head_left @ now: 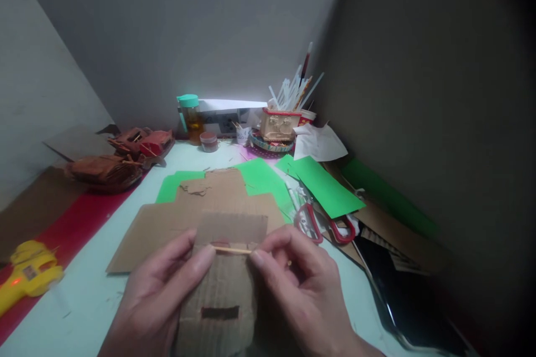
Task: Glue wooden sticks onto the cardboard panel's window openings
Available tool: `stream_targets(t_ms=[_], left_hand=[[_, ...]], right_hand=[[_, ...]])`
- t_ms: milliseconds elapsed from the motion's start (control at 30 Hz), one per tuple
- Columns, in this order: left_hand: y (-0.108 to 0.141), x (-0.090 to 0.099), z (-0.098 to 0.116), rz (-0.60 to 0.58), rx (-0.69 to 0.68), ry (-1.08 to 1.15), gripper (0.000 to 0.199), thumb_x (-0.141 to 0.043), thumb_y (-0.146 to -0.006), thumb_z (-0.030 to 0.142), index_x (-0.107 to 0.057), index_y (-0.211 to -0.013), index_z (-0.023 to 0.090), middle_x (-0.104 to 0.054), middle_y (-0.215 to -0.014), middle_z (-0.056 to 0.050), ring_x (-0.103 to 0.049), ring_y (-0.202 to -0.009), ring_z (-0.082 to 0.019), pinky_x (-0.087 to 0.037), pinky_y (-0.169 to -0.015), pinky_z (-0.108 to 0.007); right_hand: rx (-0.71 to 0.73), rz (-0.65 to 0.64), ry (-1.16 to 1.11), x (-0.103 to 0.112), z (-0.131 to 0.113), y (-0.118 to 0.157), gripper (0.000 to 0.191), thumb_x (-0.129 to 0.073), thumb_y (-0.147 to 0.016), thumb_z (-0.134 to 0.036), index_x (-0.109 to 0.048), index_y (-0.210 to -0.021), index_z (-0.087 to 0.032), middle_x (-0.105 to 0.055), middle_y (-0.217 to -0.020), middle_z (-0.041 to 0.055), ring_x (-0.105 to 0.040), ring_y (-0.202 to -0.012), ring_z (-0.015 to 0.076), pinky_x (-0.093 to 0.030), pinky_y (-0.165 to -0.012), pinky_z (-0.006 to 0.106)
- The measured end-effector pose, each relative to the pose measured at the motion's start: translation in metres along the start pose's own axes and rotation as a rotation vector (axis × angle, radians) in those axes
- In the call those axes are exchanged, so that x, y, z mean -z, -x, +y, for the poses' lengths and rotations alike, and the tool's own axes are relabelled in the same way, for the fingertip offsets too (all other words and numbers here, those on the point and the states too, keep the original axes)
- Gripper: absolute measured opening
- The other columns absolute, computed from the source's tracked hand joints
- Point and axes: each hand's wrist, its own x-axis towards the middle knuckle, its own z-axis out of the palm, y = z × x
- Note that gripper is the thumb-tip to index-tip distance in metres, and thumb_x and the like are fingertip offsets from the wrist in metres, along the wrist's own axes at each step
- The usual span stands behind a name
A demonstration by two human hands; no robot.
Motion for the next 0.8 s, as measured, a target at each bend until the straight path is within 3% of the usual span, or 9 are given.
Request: stream_targets(t_ms=[133, 233, 300, 400, 500, 600, 700, 800], left_hand=[[-0.001, 0.002, 0.000, 0.022, 0.029, 0.053, 0.036, -0.096, -0.054, 0.039, -0.078, -0.083, 0.027, -0.081, -0.076, 0.001, -0.078, -0.085, -0.024, -0.060, -0.058, -0.017], [-0.003, 0.004, 0.002, -0.013, 0.045, 0.071, 0.033, -0.092, -0.064, 0.035, -0.079, -0.094, 0.027, -0.084, -0.095, 0.001, -0.075, -0.102, -0.024, -0.060, -0.069, -0.016], [-0.003, 0.005, 0.003, -0.068, 0.061, 0.090, 0.029, -0.088, -0.071, 0.035, -0.079, -0.097, 0.027, -0.083, -0.101, 0.001, -0.073, -0.108, -0.024, -0.059, -0.075, -0.016], [-0.003, 0.006, 0.004, -0.126, 0.083, 0.085, 0.031, -0.085, -0.074, 0.034, -0.078, -0.103, 0.027, -0.083, -0.108, -0.001, -0.072, -0.109, -0.026, -0.060, -0.079, -0.022], [-0.003, 0.005, 0.002, -0.117, 0.090, 0.070, 0.034, -0.086, -0.072, 0.032, -0.078, -0.104, 0.026, -0.082, -0.111, -0.003, -0.074, -0.104, -0.027, -0.060, -0.063, -0.019], [-0.002, 0.005, 0.000, -0.052, 0.080, 0.036, 0.030, -0.090, -0.067, 0.037, -0.079, -0.093, 0.029, -0.084, -0.092, 0.002, -0.077, -0.093, -0.025, -0.055, -0.052, -0.017], [-0.002, 0.006, -0.001, -0.008, 0.066, -0.067, 0.033, -0.088, -0.066, 0.047, -0.080, -0.092, 0.030, -0.083, -0.080, 0.004, -0.077, -0.089, -0.026, -0.058, -0.056, -0.018], [-0.003, 0.008, 0.000, -0.017, 0.037, -0.150, 0.039, -0.087, -0.069, 0.045, -0.079, -0.102, 0.027, -0.084, -0.089, 0.000, -0.075, -0.100, -0.028, -0.060, -0.063, -0.018]], right_hand=[[-0.040, -0.035, -0.057, 0.002, -0.003, -0.001, 0.011, -0.067, -0.087, -0.029, -0.060, -0.083, -0.022, -0.035, -0.052, -0.0119, -0.030, -0.044, 0.0077, -0.022, -0.042, 0.021], [-0.188, -0.076, -0.129, 0.007, -0.009, -0.005, 0.017, -0.065, -0.086, -0.030, -0.057, -0.099, -0.022, -0.035, -0.055, -0.0129, -0.034, -0.048, 0.0093, -0.028, -0.047, 0.022], [-0.290, -0.170, -0.135, 0.011, -0.014, -0.007, 0.022, -0.063, -0.086, -0.035, -0.058, -0.102, -0.021, -0.036, -0.057, -0.0114, -0.036, -0.052, 0.0109, -0.030, -0.051, 0.024], [-0.382, -0.310, -0.148, 0.014, -0.018, -0.009, 0.027, -0.062, -0.084, -0.044, -0.060, -0.093, -0.019, -0.038, -0.061, -0.0085, -0.037, -0.058, 0.0123, -0.029, -0.055, 0.026], [-0.435, -0.345, -0.218, 0.014, -0.017, -0.009, 0.031, -0.061, -0.084, -0.050, -0.055, -0.079, -0.020, -0.039, -0.066, -0.0058, -0.037, -0.063, 0.0135, -0.032, -0.060, 0.028], [-0.435, -0.350, -0.273, 0.012, -0.015, -0.010, 0.035, -0.060, -0.085, -0.054, -0.051, -0.073, -0.022, -0.037, -0.066, -0.0052, -0.036, -0.063, 0.0139, -0.036, -0.063, 0.029], [-0.422, -0.377, -0.255, 0.010, -0.017, -0.011, 0.037, -0.060, -0.085, -0.053, -0.045, -0.070, -0.024, -0.034, -0.064, -0.0066, -0.033, -0.061, 0.0136, -0.039, -0.066, 0.031], [-0.403, -0.380, -0.193, 0.010, -0.018, -0.013, 0.040, -0.059, -0.085, -0.052, -0.037, -0.066, -0.025, -0.033, -0.064, -0.0064, -0.038, -0.064, 0.0147, -0.038, -0.068, 0.032]])
